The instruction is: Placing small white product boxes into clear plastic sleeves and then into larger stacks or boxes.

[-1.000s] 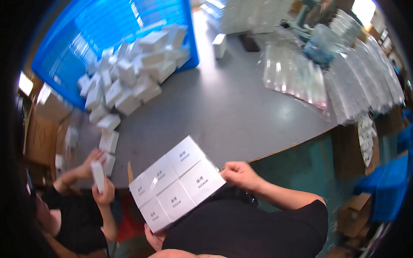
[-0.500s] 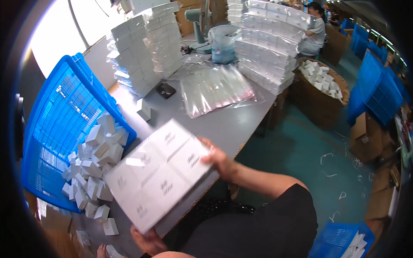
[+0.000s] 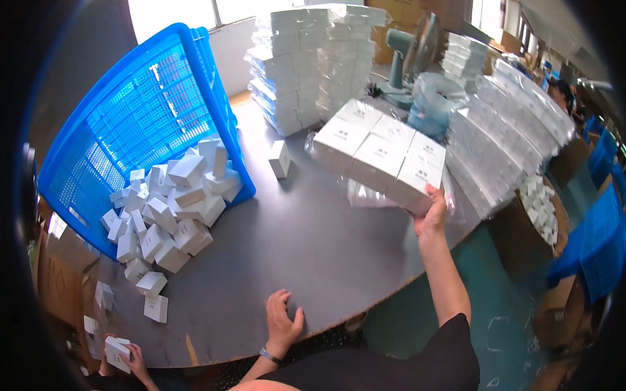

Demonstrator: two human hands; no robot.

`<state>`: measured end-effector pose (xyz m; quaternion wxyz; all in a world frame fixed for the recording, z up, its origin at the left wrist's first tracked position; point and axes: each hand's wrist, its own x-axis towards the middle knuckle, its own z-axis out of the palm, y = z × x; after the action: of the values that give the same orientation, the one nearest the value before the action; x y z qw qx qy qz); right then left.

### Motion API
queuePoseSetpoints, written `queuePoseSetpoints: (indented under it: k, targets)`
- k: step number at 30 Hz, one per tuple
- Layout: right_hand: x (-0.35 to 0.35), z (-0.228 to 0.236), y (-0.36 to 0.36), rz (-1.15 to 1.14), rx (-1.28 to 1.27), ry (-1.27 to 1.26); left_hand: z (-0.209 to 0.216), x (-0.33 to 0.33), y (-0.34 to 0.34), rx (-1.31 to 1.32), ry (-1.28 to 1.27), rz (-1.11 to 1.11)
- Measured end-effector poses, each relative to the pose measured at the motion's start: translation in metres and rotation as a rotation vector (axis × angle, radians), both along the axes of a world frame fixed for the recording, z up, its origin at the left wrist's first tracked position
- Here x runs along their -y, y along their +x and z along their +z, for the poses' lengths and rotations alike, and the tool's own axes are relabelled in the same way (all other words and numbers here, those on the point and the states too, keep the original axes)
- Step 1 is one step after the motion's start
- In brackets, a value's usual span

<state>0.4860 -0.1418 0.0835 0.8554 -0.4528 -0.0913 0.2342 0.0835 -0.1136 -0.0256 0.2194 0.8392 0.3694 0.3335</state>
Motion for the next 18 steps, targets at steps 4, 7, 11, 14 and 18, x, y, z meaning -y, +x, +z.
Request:
queuePoseSetpoints:
  k: [4,7,11,14,18]
  targets:
    - [-0.081,0.047,0.033,0.093,0.047,0.206,-0.002,-0.001,-0.003,-0.001,-0.050,0.035]
    - [-0.128,0.096,0.031,0.074,0.142,0.253,0.001,-0.007,0.001,0.163,-0.249,0.061]
    - [-0.178,0.088,0.030,-0.049,0.091,0.137,0.002,-0.014,0.005,0.155,-0.188,0.073]
    - [-0.217,0.024,0.050,-0.074,0.025,0.097,0.004,-0.020,0.011,0.149,-0.195,0.071]
    - [-0.219,-0.028,0.003,-0.178,-0.106,-0.082,0.003,-0.016,0.009,0.114,-0.188,0.066]
